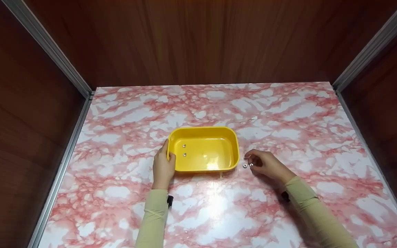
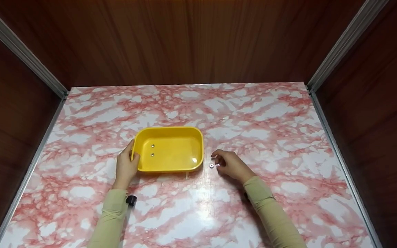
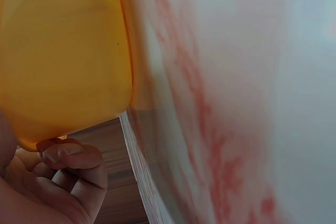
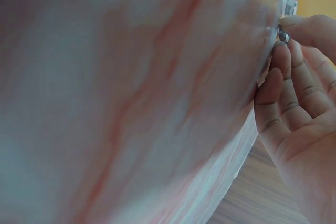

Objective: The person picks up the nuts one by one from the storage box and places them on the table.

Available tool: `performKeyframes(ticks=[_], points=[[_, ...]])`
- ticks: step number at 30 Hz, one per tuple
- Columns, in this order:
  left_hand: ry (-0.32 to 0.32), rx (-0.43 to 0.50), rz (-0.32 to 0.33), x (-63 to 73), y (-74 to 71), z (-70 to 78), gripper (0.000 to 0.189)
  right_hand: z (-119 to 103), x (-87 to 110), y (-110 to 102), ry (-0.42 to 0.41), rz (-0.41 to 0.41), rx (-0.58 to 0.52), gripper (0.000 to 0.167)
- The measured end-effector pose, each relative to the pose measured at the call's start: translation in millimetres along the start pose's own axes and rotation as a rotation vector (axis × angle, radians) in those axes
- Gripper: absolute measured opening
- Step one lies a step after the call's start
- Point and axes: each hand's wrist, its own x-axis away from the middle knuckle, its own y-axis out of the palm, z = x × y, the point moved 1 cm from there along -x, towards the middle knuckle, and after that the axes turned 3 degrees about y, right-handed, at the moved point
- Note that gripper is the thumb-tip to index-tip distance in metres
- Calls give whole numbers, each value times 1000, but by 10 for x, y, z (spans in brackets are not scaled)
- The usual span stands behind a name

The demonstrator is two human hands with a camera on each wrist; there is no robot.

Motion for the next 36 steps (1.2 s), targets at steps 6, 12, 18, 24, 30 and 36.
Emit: performKeyframes(ticks=[6, 12, 18, 24, 30, 36], points=[[-6, -18, 5, -2, 3, 4, 53, -9, 2, 2, 35, 3, 23, 32], [-7, -15, 5, 3, 1, 4, 53, 1, 4, 10, 32, 6, 8, 32], [-7, -13, 2, 5, -1, 9, 53, 20, 9, 11, 14, 19, 10, 33], [-11, -13, 3, 10, -3, 27, 53, 23, 18, 5, 16, 20, 5, 33], [-25, -3, -5, 6, -5, 36, 52, 39, 36, -14, -17, 29, -11, 35], [-36, 7, -12, -1, -5, 28, 53, 29, 61, -53, -15, 35, -34, 38]])
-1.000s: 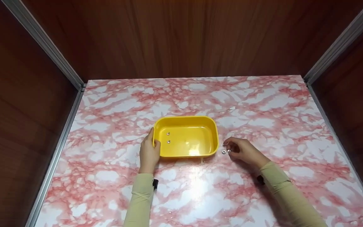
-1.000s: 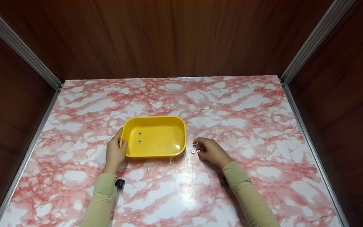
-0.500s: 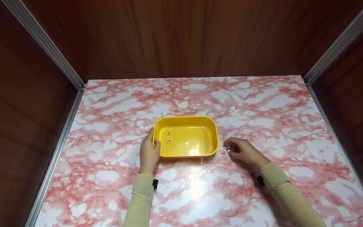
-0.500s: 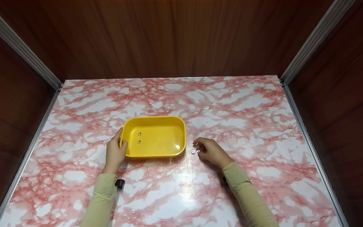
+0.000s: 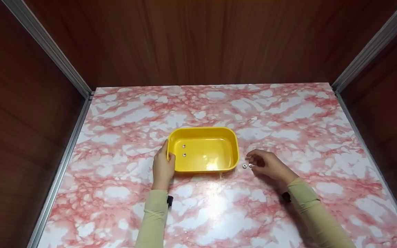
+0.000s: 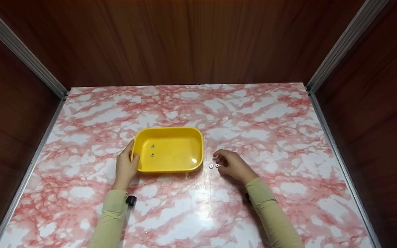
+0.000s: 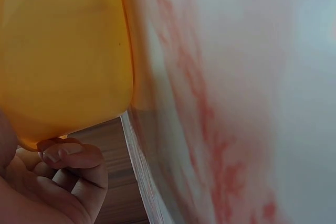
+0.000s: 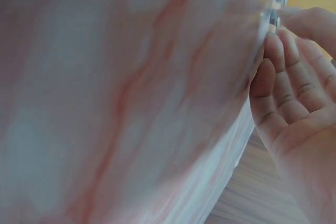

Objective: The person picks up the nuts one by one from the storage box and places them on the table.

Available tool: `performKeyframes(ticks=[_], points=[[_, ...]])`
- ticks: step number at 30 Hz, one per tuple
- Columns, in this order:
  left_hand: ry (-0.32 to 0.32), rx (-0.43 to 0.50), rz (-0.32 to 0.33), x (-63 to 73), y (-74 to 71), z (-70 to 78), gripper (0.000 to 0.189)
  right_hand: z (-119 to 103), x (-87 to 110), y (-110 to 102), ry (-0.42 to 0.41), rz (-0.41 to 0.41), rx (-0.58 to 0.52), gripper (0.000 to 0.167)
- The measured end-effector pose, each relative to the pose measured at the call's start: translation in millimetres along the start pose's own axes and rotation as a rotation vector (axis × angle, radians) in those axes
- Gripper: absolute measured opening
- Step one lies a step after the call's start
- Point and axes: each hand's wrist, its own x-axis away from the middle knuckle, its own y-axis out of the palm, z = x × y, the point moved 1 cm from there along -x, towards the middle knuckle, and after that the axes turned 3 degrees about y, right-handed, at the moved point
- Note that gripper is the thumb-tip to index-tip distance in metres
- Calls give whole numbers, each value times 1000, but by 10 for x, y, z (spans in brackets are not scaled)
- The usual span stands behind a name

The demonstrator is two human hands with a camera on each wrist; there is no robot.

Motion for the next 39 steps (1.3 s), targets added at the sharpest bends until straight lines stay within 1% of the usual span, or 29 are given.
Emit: performKeyframes(ticks=[3, 5, 9, 13, 20, 25, 32, 39], points=[[-1, 4, -1, 1, -1, -4, 53, -8, 7, -20, 4, -3, -20, 39], [-2, 8, -3, 1, 0, -6, 53, -87, 17, -36, 15, -10, -45, 39], [7, 8, -1, 0, 0, -9, 53, -122, 32, -63, 46, -14, -63, 40], [15, 3, 1, -2, 0, -5, 53, -61, 36, -89, 46, -20, -41, 41], [25, 1, 2, -5, -1, -7, 53, -94, 44, -138, 0, -12, -38, 42], [36, -7, 8, -4, 1, -6, 52, -129, 43, -170, -20, 11, -11, 42], [26, 0, 4, 4, 3, -8, 52, -180, 37, -197, 26, 32, 24, 41], [14, 3, -1, 0, 4, -14, 53, -222, 58, -232, 22, 23, 27, 45]])
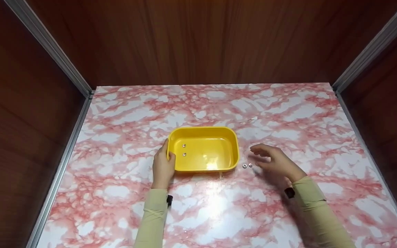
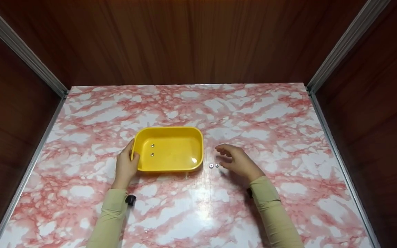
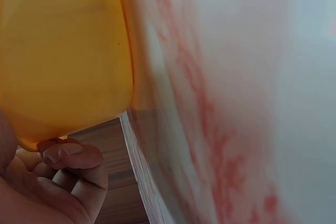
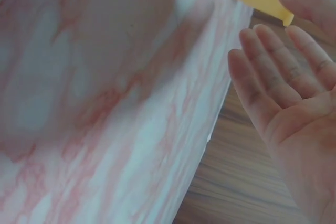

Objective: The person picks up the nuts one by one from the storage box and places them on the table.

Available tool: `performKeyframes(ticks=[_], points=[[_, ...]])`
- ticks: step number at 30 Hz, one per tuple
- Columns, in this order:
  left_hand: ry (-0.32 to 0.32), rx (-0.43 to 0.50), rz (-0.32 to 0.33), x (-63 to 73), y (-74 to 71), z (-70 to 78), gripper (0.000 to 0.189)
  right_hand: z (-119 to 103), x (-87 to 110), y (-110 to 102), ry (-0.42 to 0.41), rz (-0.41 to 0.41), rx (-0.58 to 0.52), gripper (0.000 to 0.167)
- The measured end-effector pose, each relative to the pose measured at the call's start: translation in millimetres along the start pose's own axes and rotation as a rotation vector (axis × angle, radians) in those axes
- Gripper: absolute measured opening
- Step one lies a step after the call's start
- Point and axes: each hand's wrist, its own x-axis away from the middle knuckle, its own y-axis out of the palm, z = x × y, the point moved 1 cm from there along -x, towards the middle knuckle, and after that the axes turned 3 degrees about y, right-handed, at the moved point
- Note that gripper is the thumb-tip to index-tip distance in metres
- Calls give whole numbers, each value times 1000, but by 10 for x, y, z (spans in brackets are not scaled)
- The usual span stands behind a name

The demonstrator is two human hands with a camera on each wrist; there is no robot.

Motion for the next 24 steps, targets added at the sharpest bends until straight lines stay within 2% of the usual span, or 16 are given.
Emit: performKeyframes(ticks=[5, 12, 21, 24], points=[[-1, -3, 5, -2, -5, 0, 53, -22, 3, -28, 4, -9, 12, 49], [10, 2, 14, 8, -8, 4, 53, -95, -40, -66, -2, -16, -28, 49], [-16, 2, 1, 3, -4, 16, 53, -567, -45, -137, -27, -24, -30, 46], [-16, 5, -2, 0, -2, 15, 53, -628, -68, -145, -26, -24, -39, 45]])
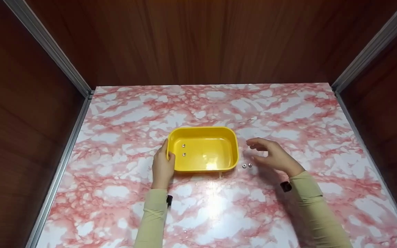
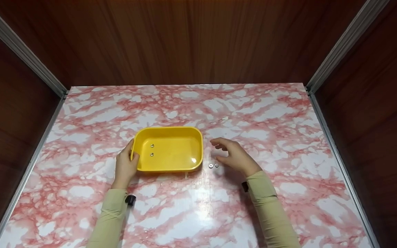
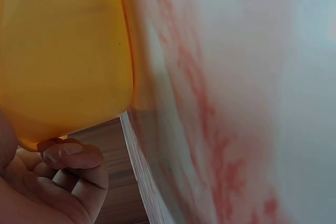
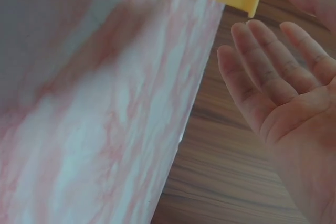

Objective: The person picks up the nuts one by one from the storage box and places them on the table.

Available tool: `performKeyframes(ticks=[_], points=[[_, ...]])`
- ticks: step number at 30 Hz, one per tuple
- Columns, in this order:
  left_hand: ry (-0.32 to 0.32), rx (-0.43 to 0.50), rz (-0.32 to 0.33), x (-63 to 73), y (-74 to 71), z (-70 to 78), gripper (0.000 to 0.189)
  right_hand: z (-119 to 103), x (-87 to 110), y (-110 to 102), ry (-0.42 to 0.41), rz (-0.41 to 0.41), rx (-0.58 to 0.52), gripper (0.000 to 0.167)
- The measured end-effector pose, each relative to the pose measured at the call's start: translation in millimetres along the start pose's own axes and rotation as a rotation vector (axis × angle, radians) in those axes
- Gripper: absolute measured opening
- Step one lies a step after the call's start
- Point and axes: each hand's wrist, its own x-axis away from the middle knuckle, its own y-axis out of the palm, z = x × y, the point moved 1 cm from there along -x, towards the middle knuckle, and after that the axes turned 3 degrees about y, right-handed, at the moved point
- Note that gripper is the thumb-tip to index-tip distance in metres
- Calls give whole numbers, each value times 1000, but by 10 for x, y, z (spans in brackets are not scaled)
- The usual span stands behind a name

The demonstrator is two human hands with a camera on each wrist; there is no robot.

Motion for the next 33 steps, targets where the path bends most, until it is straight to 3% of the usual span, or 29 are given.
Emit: performKeyframes(ticks=[11, 19, 26, 33], points=[[6, 4, 6, 2, 1, -3, 53, 274, -173, 28, -76, 12, 6, 47], [9, 0, 2, 4, -5, 1, 54, 160, -228, 43, -87, 26, -2, 48], [-6, 3, -11, 4, -4, 4, 54, -204, -211, 14, -124, 10, -20, 47], [20, 6, 4, 10, -8, 3, 53, -292, -255, 18, -133, 1, -34, 48]])
